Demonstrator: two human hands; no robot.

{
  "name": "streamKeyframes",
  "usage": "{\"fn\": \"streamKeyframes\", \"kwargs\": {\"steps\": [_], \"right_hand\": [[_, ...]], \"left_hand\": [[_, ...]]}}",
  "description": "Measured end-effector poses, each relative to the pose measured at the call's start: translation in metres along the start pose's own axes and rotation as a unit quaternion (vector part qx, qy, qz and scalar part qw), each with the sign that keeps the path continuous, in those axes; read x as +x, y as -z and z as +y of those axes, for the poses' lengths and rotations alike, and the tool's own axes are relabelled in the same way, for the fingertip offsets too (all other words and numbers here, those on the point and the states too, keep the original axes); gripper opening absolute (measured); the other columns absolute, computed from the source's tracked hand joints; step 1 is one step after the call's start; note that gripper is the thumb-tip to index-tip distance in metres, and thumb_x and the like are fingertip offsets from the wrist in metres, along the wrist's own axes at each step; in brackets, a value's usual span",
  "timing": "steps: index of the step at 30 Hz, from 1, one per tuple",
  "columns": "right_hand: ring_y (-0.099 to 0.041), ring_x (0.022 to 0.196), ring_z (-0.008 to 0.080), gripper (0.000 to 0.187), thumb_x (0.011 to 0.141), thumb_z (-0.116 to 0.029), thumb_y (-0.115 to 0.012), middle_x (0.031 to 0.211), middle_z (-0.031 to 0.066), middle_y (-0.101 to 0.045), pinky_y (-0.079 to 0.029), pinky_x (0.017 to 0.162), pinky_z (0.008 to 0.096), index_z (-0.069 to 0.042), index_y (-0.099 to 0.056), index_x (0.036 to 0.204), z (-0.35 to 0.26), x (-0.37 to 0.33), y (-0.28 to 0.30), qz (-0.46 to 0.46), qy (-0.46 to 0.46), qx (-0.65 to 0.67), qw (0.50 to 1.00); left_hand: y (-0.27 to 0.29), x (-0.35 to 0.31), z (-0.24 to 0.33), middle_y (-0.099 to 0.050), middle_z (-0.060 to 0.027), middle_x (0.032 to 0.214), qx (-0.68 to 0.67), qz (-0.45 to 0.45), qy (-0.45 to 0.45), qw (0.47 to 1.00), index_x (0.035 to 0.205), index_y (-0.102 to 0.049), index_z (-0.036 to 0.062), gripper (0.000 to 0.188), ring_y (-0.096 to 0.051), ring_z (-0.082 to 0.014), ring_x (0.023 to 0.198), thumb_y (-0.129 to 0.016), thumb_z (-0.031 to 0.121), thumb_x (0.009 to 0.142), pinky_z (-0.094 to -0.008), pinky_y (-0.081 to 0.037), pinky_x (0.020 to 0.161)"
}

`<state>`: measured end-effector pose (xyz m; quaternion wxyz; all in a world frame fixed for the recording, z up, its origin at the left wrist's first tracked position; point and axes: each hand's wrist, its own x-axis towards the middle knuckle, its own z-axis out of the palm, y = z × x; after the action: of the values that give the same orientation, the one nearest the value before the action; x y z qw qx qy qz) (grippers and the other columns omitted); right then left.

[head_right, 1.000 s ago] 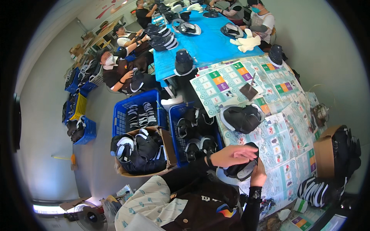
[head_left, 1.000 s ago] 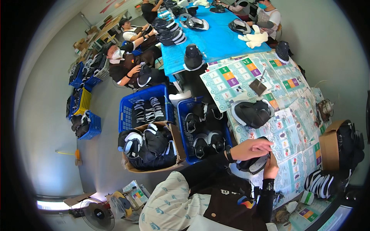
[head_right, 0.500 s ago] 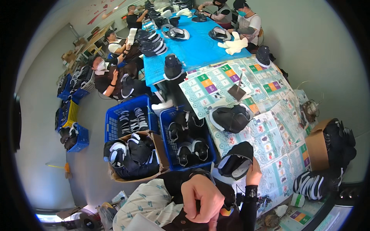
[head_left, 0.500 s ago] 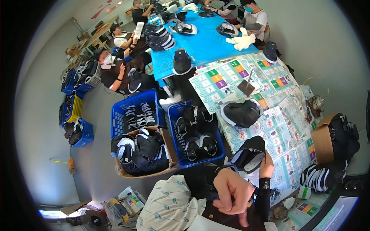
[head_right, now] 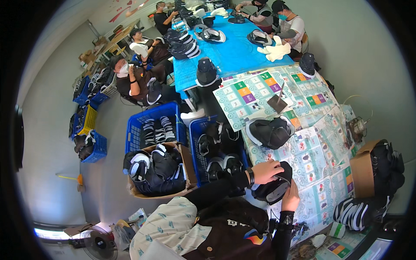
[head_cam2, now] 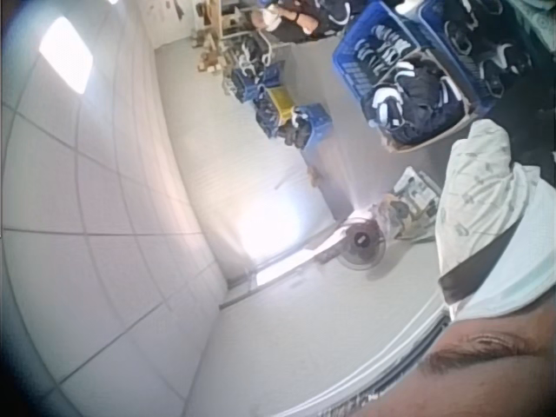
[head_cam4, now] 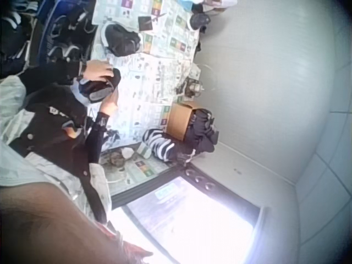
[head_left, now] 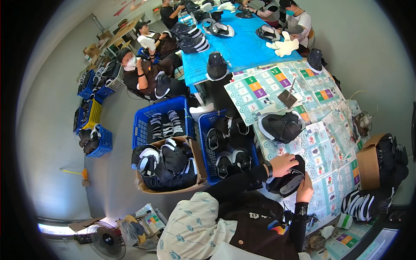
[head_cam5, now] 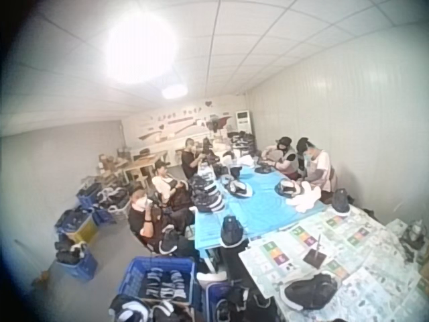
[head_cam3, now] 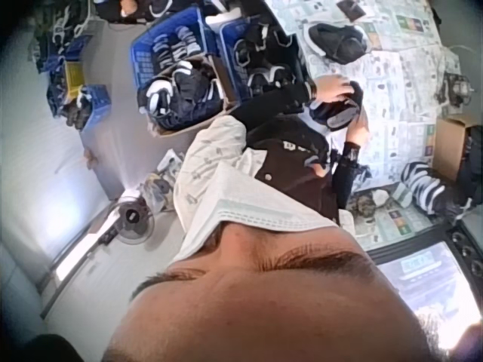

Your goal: The recorder is assembling components of a black and white sneaker, specifically attaching or adjusting parts of the upper and sole using a handheld tool.

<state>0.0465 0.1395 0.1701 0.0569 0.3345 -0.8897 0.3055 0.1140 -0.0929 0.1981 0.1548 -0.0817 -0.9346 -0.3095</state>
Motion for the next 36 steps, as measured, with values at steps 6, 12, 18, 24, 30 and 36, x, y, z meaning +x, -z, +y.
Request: {"fn": "streamKeyframes", "kwargs": {"steps": [6,12,18,24,30,36], "right_hand": [[-0.069,0.105,0.0375,0.042,0.094,-0.003,-0.060,0.122,0.0219,-0.067,-0.057,0.086,0.0425,-0.001,-0.058,0.136,-0.001,-0.010,0.007,-0.007,0.036,-0.017,0.999],[-0.069,0.107,0.0346,0.078,0.089,-0.006,-0.069,0.139,0.0258,-0.056,-0.059,0.082,0.0407,-0.006,-0.030,0.157,0.003,-0.034,0.111,-0.016,-0.201,-0.013,0.979],[-0.069,0.102,0.0396,0.059,0.095,-0.019,-0.057,0.152,0.0283,-0.041,-0.059,0.083,0.0458,0.001,-0.043,0.148,0.007,-0.044,0.257,0.277,-0.524,-0.356,0.723],[-0.053,0.047,0.0154,0.080,0.087,-0.012,-0.056,0.057,0.0063,-0.056,-0.043,0.108,0.0522,0.005,-0.023,0.157,-0.027,-0.069,0.327,0.200,0.065,0.675,0.707],[-0.068,0.067,0.0240,0.089,0.080,-0.008,-0.053,0.072,0.0140,-0.066,-0.029,0.117,0.0648,0.010,-0.012,0.157,-0.027,-0.106,0.335,0.099,0.174,0.800,0.566],[-0.063,0.118,0.0322,0.073,0.096,-0.027,-0.048,0.123,0.0179,-0.067,-0.030,0.115,0.0683,-0.006,-0.022,0.161,0.009,-0.089,0.274,0.151,0.230,0.848,0.452]], "left_hand": [[-0.012,-0.011,0.008,-0.056,-0.0079,0.113,0.047,-0.004,0.015,0.999,0.121,-0.059,0.0143,0.046,-0.061,-0.0293,0.105,-0.077,0.017,0.078,-0.0392,-0.057,0.077],[-0.008,-0.013,-0.004,-0.058,-0.0094,0.113,-0.034,0.009,0.013,0.999,0.121,-0.062,0.0141,0.042,-0.061,-0.0313,0.107,-0.074,0.017,0.082,-0.0416,-0.056,0.082],[0.061,-0.005,-0.009,-0.069,-0.0167,0.107,-0.034,-0.013,0.042,0.998,0.123,-0.069,0.0075,0.042,-0.066,-0.0349,0.098,-0.073,0.010,0.081,-0.0431,-0.052,0.085],[0.022,-0.036,-0.057,-0.060,-0.0225,0.112,-0.014,0.039,0.105,0.994,0.121,-0.065,0.0018,0.031,-0.060,-0.0437,0.103,-0.065,0.003,0.090,-0.0499,-0.050,0.086],[0.002,-0.023,-0.037,-0.062,-0.0154,0.103,0.035,-0.013,0.010,0.999,0.114,-0.067,0.0023,0.019,-0.063,-0.0320,0.093,-0.065,0.007,0.096,-0.0428,-0.051,0.079],[0.043,-0.038,-0.049,-0.061,-0.0182,0.129,0.043,-0.071,-0.010,0.997,0.133,-0.063,0.0157,0.037,-0.052,-0.0423,0.124,-0.065,0.025,0.098,-0.0487,-0.042,0.106]]}}
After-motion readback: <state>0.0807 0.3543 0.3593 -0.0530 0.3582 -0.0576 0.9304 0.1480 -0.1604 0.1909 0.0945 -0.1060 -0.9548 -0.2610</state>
